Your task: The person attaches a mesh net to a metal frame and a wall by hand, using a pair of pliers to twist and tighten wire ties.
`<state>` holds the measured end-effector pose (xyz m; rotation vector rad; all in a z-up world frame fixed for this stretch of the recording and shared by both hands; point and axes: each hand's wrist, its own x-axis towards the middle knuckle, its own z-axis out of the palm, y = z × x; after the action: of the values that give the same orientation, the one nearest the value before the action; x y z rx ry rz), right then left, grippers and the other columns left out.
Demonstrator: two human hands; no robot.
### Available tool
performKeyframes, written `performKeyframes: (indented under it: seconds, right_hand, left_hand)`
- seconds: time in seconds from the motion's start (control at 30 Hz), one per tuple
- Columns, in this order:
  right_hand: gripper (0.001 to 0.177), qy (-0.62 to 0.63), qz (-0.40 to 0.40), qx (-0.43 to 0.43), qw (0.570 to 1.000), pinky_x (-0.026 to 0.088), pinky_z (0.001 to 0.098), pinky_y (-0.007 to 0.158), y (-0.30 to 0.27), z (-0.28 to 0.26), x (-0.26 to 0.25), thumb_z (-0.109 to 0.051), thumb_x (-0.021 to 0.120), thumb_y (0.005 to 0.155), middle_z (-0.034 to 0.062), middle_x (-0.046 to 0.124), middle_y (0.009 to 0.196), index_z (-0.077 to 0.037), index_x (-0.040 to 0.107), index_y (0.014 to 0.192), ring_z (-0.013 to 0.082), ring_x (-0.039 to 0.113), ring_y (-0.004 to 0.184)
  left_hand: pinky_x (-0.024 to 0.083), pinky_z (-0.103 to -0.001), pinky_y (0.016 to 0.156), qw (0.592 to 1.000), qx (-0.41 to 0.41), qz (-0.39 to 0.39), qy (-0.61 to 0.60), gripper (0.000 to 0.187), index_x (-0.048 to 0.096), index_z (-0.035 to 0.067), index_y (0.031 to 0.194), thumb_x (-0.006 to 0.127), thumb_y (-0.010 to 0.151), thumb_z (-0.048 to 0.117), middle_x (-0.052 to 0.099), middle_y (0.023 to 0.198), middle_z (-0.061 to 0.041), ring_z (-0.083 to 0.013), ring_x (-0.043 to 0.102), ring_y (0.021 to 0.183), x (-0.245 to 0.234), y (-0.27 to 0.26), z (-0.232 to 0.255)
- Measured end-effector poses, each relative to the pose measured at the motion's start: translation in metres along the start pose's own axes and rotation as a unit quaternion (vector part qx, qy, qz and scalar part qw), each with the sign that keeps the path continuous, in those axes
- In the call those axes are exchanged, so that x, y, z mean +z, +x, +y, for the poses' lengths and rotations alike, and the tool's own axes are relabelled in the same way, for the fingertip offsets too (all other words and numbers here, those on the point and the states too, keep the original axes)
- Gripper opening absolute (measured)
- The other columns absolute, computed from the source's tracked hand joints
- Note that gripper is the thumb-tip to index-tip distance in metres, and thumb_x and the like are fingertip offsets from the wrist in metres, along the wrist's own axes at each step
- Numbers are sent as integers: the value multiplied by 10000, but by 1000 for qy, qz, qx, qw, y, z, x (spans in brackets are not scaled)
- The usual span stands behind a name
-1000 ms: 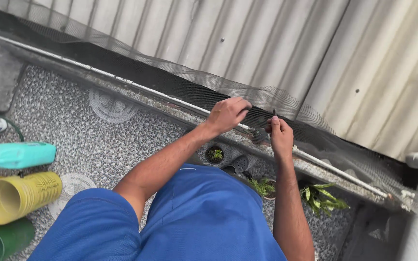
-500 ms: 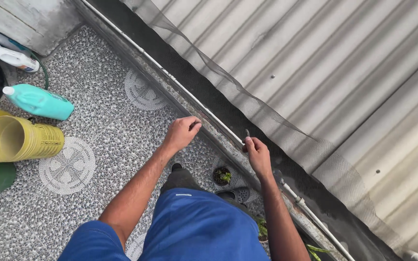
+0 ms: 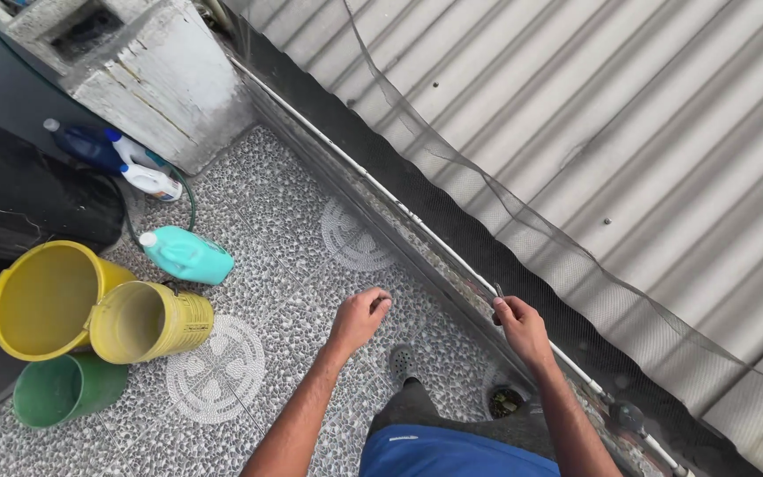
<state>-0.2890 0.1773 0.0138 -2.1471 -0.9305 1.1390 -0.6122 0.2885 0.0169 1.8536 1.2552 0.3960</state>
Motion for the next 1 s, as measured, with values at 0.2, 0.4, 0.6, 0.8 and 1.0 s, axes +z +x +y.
performKeyframes:
  seconds: [0.2,0.4,0.6,0.8,1.0]
  right_hand:
    - [389,-15,-37,-39,998,510,465,772,46,-40,53,-470,598,1013,108,759,801,-133,784,1068,307,688,819]
    - [376,-20,-78,-50,995,488,438,759,69,-87,92,-460,599,996,83,753,820,-141,775,1088,283,648,818]
    - [362,-37,-106,-77,991,500,456,774,114,-139,136,-466,617,970,91,757,824,-158,763,1091,318,679,842]
    - [310,-36,-130,-117,984,460,407,703,177,-211,183,-428,625,947,82,704,728,-161,783,934,266,626,748]
    - [289,-6,-138,-137,981,483,400,730,246,-306,224,-354,646,941,104,751,794,-125,778,1057,272,653,802]
  left_hand:
    - [591,-419,704,994,-81,72,9,205,789,176,1082,644,976,276,784,800,-73,-290,761,779,-52,-25,-67]
    - [593,-457,781,989,-126,79,11,237,768,177,1134,587,986,218,807,857,-89,-323,770,839,-108,-42,-62]
    - [592,-492,820,985,-134,110,14,273,744,180,1176,548,988,161,808,873,-117,-353,766,888,-157,-15,-52]
    - [575,-517,807,984,-113,139,21,290,744,181,1208,552,992,152,781,816,-145,-392,747,865,-214,55,-66]
    - [572,-501,809,984,-89,148,38,288,736,163,1215,538,1007,162,785,854,-118,-386,737,885,-295,149,-69]
